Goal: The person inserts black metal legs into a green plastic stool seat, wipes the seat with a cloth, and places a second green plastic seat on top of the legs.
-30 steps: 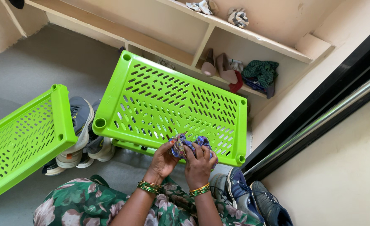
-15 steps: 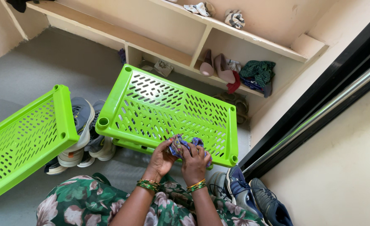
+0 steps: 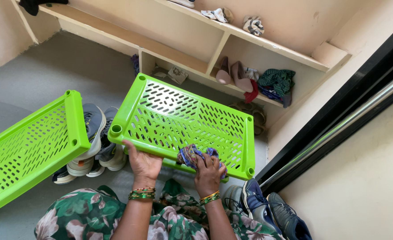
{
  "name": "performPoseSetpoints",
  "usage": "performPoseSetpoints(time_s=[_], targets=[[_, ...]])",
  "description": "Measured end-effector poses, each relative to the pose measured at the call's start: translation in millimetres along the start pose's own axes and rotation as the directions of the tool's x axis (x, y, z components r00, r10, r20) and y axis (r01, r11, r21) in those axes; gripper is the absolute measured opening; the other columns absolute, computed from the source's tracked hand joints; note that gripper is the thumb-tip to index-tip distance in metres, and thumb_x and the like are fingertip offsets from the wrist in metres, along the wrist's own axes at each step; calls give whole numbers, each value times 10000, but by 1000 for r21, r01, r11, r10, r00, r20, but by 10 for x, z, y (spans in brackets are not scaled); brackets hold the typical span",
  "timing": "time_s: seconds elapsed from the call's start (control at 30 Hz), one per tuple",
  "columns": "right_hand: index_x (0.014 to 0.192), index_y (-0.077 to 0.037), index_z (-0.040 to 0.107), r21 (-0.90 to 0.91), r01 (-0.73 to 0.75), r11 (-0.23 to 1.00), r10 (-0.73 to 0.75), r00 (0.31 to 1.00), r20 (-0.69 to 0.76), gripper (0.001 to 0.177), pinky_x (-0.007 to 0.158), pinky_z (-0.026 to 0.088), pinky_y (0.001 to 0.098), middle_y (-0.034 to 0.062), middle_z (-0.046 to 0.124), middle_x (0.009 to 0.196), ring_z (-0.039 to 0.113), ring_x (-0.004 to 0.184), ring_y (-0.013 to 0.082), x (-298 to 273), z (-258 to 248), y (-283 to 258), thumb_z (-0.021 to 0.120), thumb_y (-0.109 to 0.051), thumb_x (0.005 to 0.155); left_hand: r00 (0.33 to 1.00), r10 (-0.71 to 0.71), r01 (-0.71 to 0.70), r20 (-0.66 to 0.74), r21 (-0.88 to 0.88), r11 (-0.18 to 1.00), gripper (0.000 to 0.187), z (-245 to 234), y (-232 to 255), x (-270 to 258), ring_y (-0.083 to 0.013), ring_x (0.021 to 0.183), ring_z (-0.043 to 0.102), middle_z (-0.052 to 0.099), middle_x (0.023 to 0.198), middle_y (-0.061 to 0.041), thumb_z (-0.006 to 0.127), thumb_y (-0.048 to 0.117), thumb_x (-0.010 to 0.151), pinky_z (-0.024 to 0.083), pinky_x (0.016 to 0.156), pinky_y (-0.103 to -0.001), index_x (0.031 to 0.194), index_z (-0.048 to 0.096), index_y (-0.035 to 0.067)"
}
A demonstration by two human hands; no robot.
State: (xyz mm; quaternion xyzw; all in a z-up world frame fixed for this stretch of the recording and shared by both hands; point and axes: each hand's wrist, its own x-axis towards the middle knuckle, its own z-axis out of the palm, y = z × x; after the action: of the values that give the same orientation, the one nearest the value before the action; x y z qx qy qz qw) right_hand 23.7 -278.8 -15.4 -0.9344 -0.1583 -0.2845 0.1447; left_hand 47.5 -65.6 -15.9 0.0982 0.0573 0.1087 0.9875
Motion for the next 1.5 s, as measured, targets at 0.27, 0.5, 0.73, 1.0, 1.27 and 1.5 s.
performPoseSetpoints(time_s=[0.27, 0.5, 0.73, 1.0, 1.27, 1.5], targets=[[1206, -214, 667, -56, -73, 996, 80, 987, 136, 539, 1016, 299, 603, 32, 595, 1275, 515, 1189, 287, 40, -42, -11, 731, -44, 698, 998, 58, -57, 39, -43, 997, 1059, 10, 204, 4, -244, 1430, 420, 444, 1584, 26, 644, 815, 686, 310, 1187, -565, 1532, 425, 216], [1237, -222, 653, -104, -78, 992, 98, 973, 210, 548, 1012, 297, 609, 61, 556, 1340, 483, 1258, 305, 90, -90, -96, 718, -40, 724, 993, 74, -60, 90, -148, 987, 936, -31, 147, 13, -259, 1400, 446, 494, 1541, 5, 661, 723, 778, 332, 1182, -529, 1515, 456, 183], [1272, -170, 647, 35, 68, 997, -74, 976, 205, 444, 982, 280, 608, 94, 552, 1365, 471, 1255, 330, 218, 19, -710, 681, -378, 881, 993, 53, -26, 108, -237, 971, 876, -168, 156, 15, -277, 1339, 516, 553, 1480, -36, 643, 696, 822, 382, 1140, -504, 1488, 490, 148], [1167, -204, 718, 127, 72, 989, -88, 988, 130, 343, 976, 274, 612, 86, 628, 1291, 537, 1189, 313, 675, 242, -1483, 661, -422, 909, 986, 81, -40, 147, -262, 964, 731, -617, 75, 255, -273, 1146, 625, 666, 1259, -112, 521, 687, 996, 497, 1033, -427, 1333, 599, 43], [1181, -229, 707, 139, 61, 988, -93, 968, 235, 328, 959, 323, 582, 65, 639, 1201, 566, 1125, 309, 841, 273, -1688, 695, -364, 881, 991, 73, -50, 116, -193, 980, 713, -528, 94, 207, -259, 1132, 631, 669, 1243, -97, 472, 694, 968, 497, 1023, -428, 1308, 595, 80], [1187, -276, 716, -19, 70, 997, -62, 962, 266, 398, 912, 338, 577, 68, 635, 1223, 571, 1142, 315, 527, 67, -744, 757, -410, 815, 999, 52, -49, 8, -206, 977, 874, -229, 130, 87, -273, 1333, 516, 555, 1479, -34, 595, 728, 807, 384, 1135, -505, 1468, 512, 162]])
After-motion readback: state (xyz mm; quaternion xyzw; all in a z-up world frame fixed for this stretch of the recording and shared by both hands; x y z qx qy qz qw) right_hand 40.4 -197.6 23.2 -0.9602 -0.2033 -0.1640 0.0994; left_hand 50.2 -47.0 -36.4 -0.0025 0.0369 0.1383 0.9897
